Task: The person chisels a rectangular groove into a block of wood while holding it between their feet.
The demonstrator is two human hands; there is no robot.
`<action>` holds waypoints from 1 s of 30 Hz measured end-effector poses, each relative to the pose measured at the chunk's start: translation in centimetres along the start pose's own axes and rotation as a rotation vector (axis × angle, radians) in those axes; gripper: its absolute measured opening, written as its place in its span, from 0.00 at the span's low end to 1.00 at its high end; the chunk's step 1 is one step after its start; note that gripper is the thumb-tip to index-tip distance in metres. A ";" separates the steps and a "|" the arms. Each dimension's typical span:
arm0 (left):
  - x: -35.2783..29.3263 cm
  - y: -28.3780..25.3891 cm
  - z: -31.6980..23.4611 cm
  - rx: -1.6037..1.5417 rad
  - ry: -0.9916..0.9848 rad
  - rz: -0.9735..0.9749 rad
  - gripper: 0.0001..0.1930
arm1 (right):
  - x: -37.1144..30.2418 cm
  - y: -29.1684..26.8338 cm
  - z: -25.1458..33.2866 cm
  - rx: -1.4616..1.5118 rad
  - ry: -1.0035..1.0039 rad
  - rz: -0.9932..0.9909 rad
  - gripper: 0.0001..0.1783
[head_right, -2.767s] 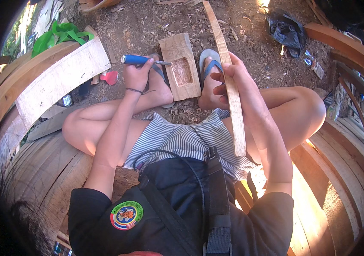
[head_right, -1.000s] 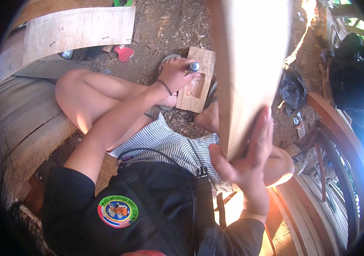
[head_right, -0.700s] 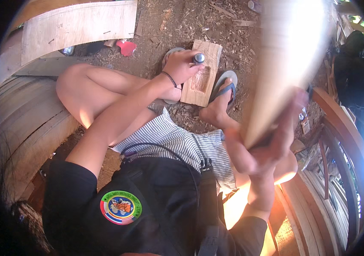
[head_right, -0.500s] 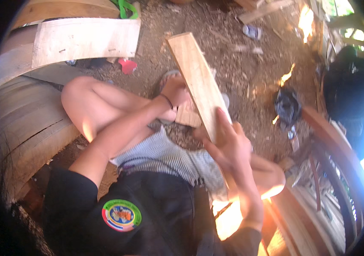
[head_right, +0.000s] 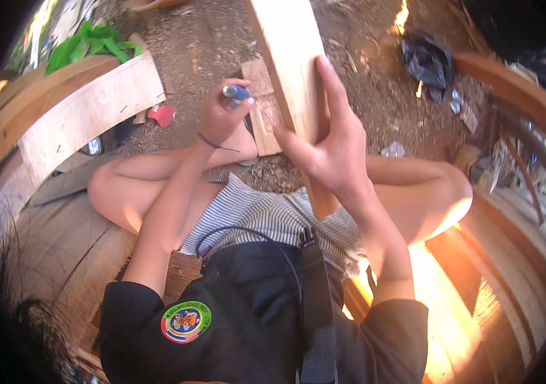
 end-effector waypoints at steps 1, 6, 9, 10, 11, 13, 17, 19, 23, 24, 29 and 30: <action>-2.1 0.8 0.7 -0.179 0.012 -0.022 0.12 | -1.6 -0.6 -2.2 0.108 0.028 -0.033 0.54; -2.9 -0.4 2.6 -0.042 -0.082 0.025 0.04 | -3.0 -0.6 -8.9 0.403 0.229 -0.164 0.54; -4.8 -2.7 4.9 -0.179 -0.188 -0.024 0.05 | -4.7 0.0 -15.0 0.470 0.466 -0.110 0.53; -5.4 -2.8 5.1 -0.244 -0.265 -0.053 0.04 | -5.2 0.2 -15.9 0.429 0.470 -0.075 0.53; -5.6 -2.8 5.3 -0.289 -0.288 -0.073 0.04 | -5.4 0.2 -16.3 0.327 0.448 -0.040 0.54; -6.4 -3.5 6.2 -0.372 -0.332 -0.121 0.04 | -5.4 0.7 -16.0 0.064 0.373 0.035 0.55; -7.6 -5.5 8.7 -0.495 -0.463 -0.218 0.04 | -4.7 2.2 -16.4 -0.208 0.536 0.286 0.54; -8.2 -7.4 11.7 -0.514 -0.590 -0.283 0.06 | -4.3 2.7 -17.1 -0.255 0.573 0.327 0.54; -9.2 -9.4 15.3 -0.540 -0.816 -0.400 0.08 | -4.3 3.5 -18.7 -0.228 0.551 0.275 0.54; -8.9 -9.2 15.4 -0.560 -0.852 -0.432 0.08 | -4.1 3.3 -18.6 -0.221 0.536 0.261 0.54; -6.1 -5.6 3.9 0.287 -0.184 -0.309 0.11 | -4.3 1.3 -16.5 -0.350 0.436 0.200 0.54; -6.1 -3.0 -0.6 0.452 0.000 -0.258 0.13 | -4.4 0.9 -16.5 -0.313 0.463 0.195 0.54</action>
Point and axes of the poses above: each hand's wrist, its own x-axis towards the middle knuckle, its own y-axis out of the palm, z = x × y, the point moved 9 cm from there along x, towards the middle knuckle, and after that the axes turned 7 degrees about x, right-handed, at the moved point
